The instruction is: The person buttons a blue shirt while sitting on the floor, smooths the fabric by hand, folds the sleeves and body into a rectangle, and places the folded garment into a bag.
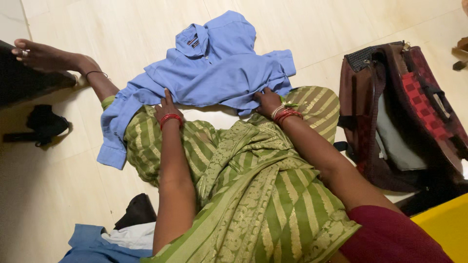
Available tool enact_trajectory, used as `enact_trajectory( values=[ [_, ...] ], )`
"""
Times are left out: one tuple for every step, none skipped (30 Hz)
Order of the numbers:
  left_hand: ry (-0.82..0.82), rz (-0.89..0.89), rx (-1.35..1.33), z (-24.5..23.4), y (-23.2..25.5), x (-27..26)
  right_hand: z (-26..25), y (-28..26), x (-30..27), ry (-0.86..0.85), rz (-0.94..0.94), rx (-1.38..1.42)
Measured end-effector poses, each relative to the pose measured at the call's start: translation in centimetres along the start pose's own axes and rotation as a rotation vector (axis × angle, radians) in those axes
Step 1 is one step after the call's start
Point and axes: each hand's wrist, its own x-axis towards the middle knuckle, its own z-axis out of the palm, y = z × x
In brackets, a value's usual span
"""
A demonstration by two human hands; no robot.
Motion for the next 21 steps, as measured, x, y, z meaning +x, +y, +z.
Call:
enact_trajectory(
  values=[
    [0.031,0.01,0.002,0.8,0.1,0.0,1.4,0.6,0.5,0.037,-0.067,-0.032],
    [0.062,0.021,0.004,1.5,0.0,0.2,2.6,1.3,1.2,0.075,-0.134,-0.064],
    [0.021,0.01,-0.001,2.2,-0.3,0.8,3.3,2.1,1.8,0.115,-0.202,-0.097],
    [-0.02,-0.001,-0.006,3.0,-0.8,1.4,3.4,2.9,2.3,0.104,-0.163,-0.095],
    [-0.055,-0.013,-0.011,3.6,-1.3,2.5,3.1,3.5,2.8,0.098,-0.127,-0.092],
    [-0.068,-0.034,-0.034,4.5,-1.7,3.6,2.4,3.9,3.3,0.092,-0.092,-0.088],
    [-0.083,-0.054,-0.057,5.6,-2.1,4.6,1.4,4.3,3.4,0.195,0.025,-0.015],
    [-0.098,-0.075,-0.079,6.4,-2.4,5.6,0.1,4.8,3.4,0.297,0.142,0.059],
    [-0.013,-0.107,-0.176,7.4,-2.7,6.2,-1.9,5.9,3.0,0.462,0.128,0.02],
    [0.071,-0.139,-0.273,8.0,-2.9,6.2,-4.2,7.1,2.6,0.628,0.113,-0.019],
    [0.158,-0.168,-0.371,8.0,-2.8,6.3,-7.1,8.4,2.6,0.662,0.218,0.001],
    [0.245,-0.225,-0.816,7.0,-3.2,6.9,-9.9,9.8,2.0,0.729,0.27,-0.001],
    [0.326,-0.277,-1.261,5.4,-3.9,7.6,-12.8,11.2,1.2,0.903,0.221,-0.068],
    [0.403,-0.325,-1.708,3.9,-3.7,7.9,-15.6,12.7,-0.3,1.046,0.074,-0.007],
    [0.415,-0.281,-1.923,1.5,-4.2,8.3,-18.4,13.3,-0.5,1.081,0.109,-0.008],
    [0.275,-0.073,-2.415,-1.2,-4.6,8.4,-20.4,13.3,-1.3,1.13,0.107,0.003],
    [0.174,-0.134,-2.432,-3.7,-5.1,8.1,-22.9,13.3,-2.0,1.18,0.102,0.016],
    [0.271,0.086,-2.461,-6.4,-5.0,7.5,-24.7,12.9,-2.7,1.231,-0.021,0.061],
    [0.078,0.174,-2.54,-8.6,-6.4,6.3,-26.0,12.3,-3.6,1.273,-0.145,0.109],
    [0.033,0.493,-2.487,-11.5,-7.2,4.3,-27.3,11.7,-4.2,1.315,-0.166,0.053],
    [0.057,0.619,-2.417,-13.9,-7.7,2.0,-28.4,11.2,-4.6,1.356,-0.189,-0.001]
  ],
)
